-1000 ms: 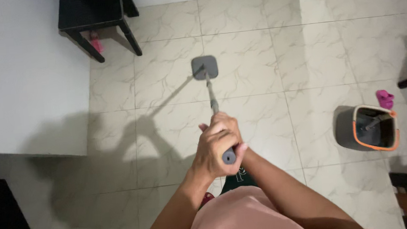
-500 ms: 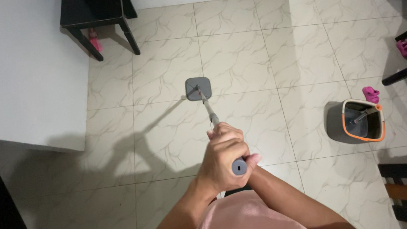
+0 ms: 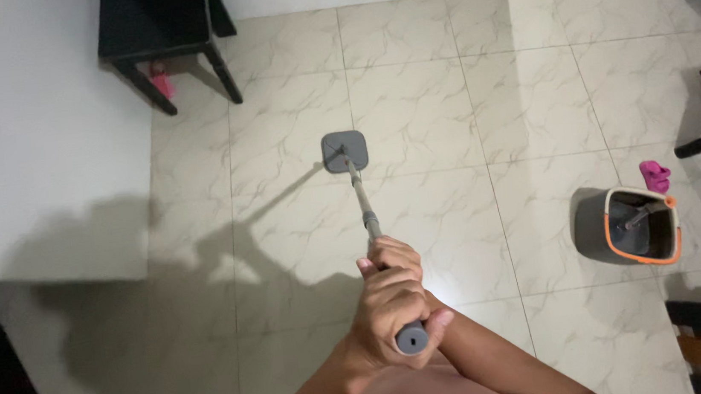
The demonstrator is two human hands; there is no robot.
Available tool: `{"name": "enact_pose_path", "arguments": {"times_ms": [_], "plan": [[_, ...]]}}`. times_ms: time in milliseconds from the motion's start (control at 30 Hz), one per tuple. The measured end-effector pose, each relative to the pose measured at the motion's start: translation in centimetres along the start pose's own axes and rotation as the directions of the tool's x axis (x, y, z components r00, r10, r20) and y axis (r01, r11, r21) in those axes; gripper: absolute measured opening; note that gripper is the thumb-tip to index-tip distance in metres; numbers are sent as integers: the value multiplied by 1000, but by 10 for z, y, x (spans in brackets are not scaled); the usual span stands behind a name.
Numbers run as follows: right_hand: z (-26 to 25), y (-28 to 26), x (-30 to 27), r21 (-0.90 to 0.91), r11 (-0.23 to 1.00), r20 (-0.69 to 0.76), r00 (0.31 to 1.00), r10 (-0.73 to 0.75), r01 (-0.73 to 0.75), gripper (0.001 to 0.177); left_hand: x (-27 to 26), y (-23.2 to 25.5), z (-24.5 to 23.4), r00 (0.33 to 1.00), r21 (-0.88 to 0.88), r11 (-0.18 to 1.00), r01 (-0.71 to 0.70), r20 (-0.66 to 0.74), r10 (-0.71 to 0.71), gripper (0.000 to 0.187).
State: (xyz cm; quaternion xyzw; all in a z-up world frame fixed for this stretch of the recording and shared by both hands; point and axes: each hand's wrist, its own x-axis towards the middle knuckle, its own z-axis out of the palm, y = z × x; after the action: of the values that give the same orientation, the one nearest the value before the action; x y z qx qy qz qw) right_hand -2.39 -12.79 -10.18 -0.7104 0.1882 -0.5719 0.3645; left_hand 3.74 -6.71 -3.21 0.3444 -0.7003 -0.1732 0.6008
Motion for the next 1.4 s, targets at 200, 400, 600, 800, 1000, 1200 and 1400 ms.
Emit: {"name": "enact_pose_path", "arguments": {"times_ms": [200,400,600,800,1000,1200,1400], "plan": [[1,140,58,-19,1000,143,990,-21,24,33,31,-144,-11,998,89,996,-13,55,8,32],[-16,279,173,-18,1000,292,956,26,-22,21,118,-280,-33,973,347,931,113,152,-175,26],[-27,412,260,-241,967,415,892,178,-81,14,208,-399,-44,915,418,863,284,151,-375,23],[-25,465,297,-111,953,409,861,303,-283,11,236,-458,-45,921,370,868,331,72,-382,25],[-8,433,278,-206,932,333,875,352,-296,41,220,-432,-49,935,364,886,287,94,-342,21],[8,361,231,-325,940,252,949,188,-100,40,178,-349,-55,962,388,894,225,59,-268,21],[48,235,126,-219,969,203,967,156,-110,43,75,-228,-73,967,356,915,188,96,-236,18]]}}
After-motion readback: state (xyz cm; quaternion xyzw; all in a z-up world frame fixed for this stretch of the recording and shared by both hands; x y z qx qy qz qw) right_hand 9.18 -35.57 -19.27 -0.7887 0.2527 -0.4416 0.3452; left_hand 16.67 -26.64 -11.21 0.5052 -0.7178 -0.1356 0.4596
